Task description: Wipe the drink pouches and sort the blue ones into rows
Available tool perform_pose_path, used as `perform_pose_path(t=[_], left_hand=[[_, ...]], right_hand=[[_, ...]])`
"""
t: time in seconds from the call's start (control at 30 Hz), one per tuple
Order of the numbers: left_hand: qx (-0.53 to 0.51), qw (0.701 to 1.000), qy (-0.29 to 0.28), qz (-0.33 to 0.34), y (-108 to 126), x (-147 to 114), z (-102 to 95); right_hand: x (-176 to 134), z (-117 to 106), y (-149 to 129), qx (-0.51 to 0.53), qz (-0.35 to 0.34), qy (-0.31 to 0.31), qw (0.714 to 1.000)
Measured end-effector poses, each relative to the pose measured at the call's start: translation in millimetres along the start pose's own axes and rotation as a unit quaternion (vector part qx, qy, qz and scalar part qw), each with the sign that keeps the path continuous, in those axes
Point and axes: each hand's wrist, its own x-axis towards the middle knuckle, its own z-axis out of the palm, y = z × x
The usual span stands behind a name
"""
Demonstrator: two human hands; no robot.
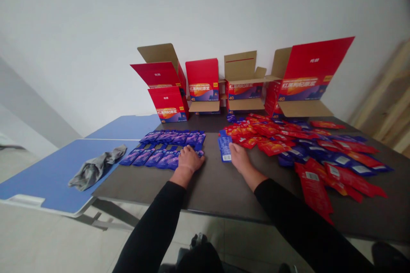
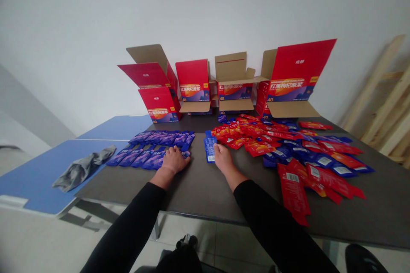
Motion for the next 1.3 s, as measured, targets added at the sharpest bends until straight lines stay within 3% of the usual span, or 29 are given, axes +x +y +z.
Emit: perform_pose_path(t=[0.47,0.77,0.93,1.0,1.13,1.3], left_hand=[[0.002,1.000,-0.021,0.006,-7.1,2.9,7.7],[0.005,0.998,-0.055,0.025,-3.8,-1.0,0.6],[-0.068,0.996,-0.006,0.064,8.1,-7.1,0.1],[-0.174,0.978,-0.001,0.117,20.3,-9.8,2.0],[-0.404,0.898,-0.033,0.173,53.1,-15.8,3.7],[-0.463,0.872,-0.092,0.127,82.0,-23.4,-0.4]], right_hand=[[1.1,1.3,4.5,0.009,-0.002,-0.008,1.000],[0.5,1.2,4.0,0.011,0.001,-0.004,1.000],[0.6,0.9,2.9,-0.001,-0.010,0.004,1.000],[1.7,0.6,2.8,-0.013,-0.023,0.013,1.000],[3.6,-0.1,3.8,-0.025,-0.050,0.015,0.998],[2.6,-0.7,7.3,0.056,0.004,-0.001,0.998]])
